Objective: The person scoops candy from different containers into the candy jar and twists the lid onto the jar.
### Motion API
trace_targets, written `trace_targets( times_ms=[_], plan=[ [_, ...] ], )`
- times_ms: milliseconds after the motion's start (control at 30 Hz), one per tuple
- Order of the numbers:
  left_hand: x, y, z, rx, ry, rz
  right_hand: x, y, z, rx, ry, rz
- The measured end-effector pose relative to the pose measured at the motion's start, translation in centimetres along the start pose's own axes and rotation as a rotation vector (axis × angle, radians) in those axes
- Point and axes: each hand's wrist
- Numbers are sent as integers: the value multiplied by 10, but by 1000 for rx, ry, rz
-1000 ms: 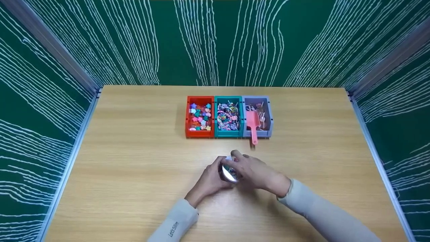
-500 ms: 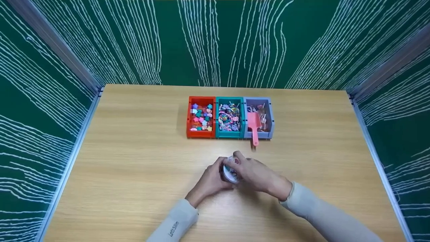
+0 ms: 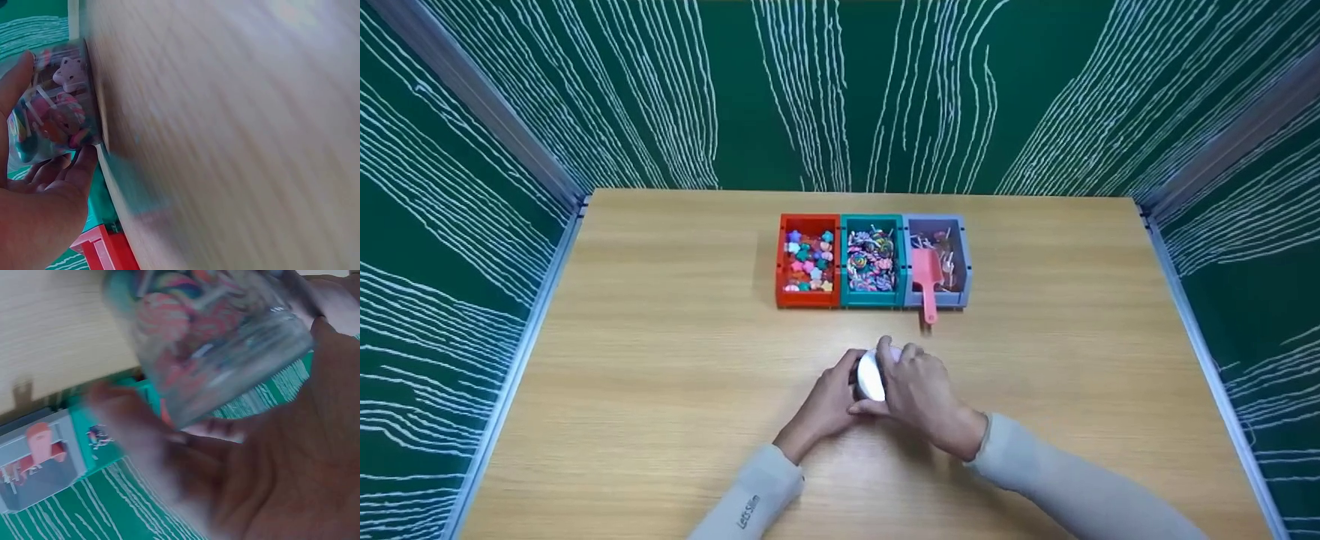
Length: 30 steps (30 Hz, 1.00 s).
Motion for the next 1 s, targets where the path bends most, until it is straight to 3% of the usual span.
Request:
trace_targets(
  times_ms=[133, 233, 300, 500, 767, 867, 1000],
  plan=[
    [-2, 1, -1, 5, -15, 57, -10, 3, 8, 73, -251, 46],
    [-1, 2, -1, -2, -14, 30, -20, 3, 12, 111, -488, 105],
    [0, 2, -1, -8, -21, 9, -22, 2, 11, 91, -552, 117],
    [0, 0, 0, -7, -44, 5, -13, 0, 5, 19, -452, 35],
    [3, -1, 1, -10, -29, -48, 3, 2, -7, -6, -101, -61],
    [3, -1, 0, -9, -14, -47, 0, 4, -6, 1, -164, -59],
    [1, 0, 0, -3, -17, 10, -15, 2, 1, 62, -437, 26]
  ],
)
Point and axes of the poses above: each hand's wrist, its own y-axis away from the middle knuckle, its own z-axis out of the back of the hand, x = y × z, and after that the axes turned 12 degrees about -x, right-handed
